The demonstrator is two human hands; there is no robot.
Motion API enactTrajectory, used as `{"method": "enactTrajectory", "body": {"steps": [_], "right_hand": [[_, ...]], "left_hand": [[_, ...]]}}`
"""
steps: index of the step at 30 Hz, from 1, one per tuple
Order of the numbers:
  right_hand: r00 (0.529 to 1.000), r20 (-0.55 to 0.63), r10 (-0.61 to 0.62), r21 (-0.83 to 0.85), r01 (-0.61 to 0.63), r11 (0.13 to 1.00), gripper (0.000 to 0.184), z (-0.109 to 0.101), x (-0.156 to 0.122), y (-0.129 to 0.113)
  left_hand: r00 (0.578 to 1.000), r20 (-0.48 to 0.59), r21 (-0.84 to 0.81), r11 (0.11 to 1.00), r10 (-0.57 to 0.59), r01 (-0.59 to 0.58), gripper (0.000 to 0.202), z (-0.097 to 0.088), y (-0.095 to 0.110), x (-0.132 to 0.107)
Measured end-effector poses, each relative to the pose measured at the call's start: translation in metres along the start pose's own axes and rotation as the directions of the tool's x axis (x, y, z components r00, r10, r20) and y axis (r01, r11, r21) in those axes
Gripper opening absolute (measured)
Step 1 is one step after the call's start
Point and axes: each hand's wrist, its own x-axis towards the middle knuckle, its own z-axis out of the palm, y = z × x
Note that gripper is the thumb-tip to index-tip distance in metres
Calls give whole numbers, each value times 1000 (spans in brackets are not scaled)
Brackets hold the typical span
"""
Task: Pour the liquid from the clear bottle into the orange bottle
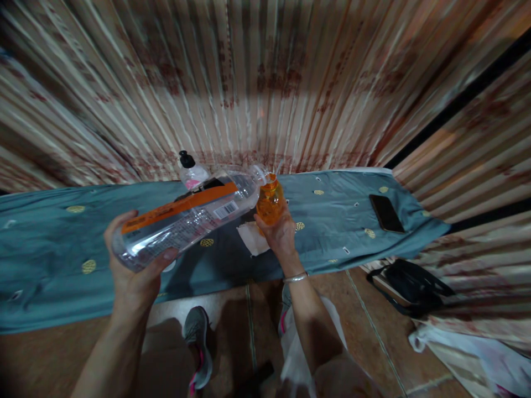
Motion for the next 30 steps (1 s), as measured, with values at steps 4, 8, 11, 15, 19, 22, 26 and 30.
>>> {"method": "enactTrajectory", "body": {"steps": [4,8,11,15,19,22,26,30], "right_hand": [[1000,-9,-8,1,8,1000,79,1,0,1],[1000,-4,-5,-9,5,1000,81,0,1,-1],[1000,-2,-4,-5,4,1000,84,-1,1,-3],[1000,4,7,11,-7,1000,81,-2,0,-5],[1000,8,19,33,-20,999,80,-2,0,-6],[1000,-1,18,37,-18,999,79,-2,0,-8],[1000,-1,8,22,-8,1000,79,-2,0,-9],[1000,9,-6,20,6,1000,76,-3,0,-7]], "left_hand": [[1000,-6,-10,1000,-8,8,100,0,0,0],[999,-7,-10,999,-31,31,101,-1,1,0],[999,-4,-14,999,-49,49,103,-1,3,0],[999,-8,-29,998,-49,49,102,1,4,0],[999,-10,15,999,-32,32,101,2,3,-1],[999,-12,24,999,-31,31,103,2,2,0],[1000,-3,31,999,-30,30,104,0,0,0],[1000,4,35,999,-23,23,102,1,1,0]]}}
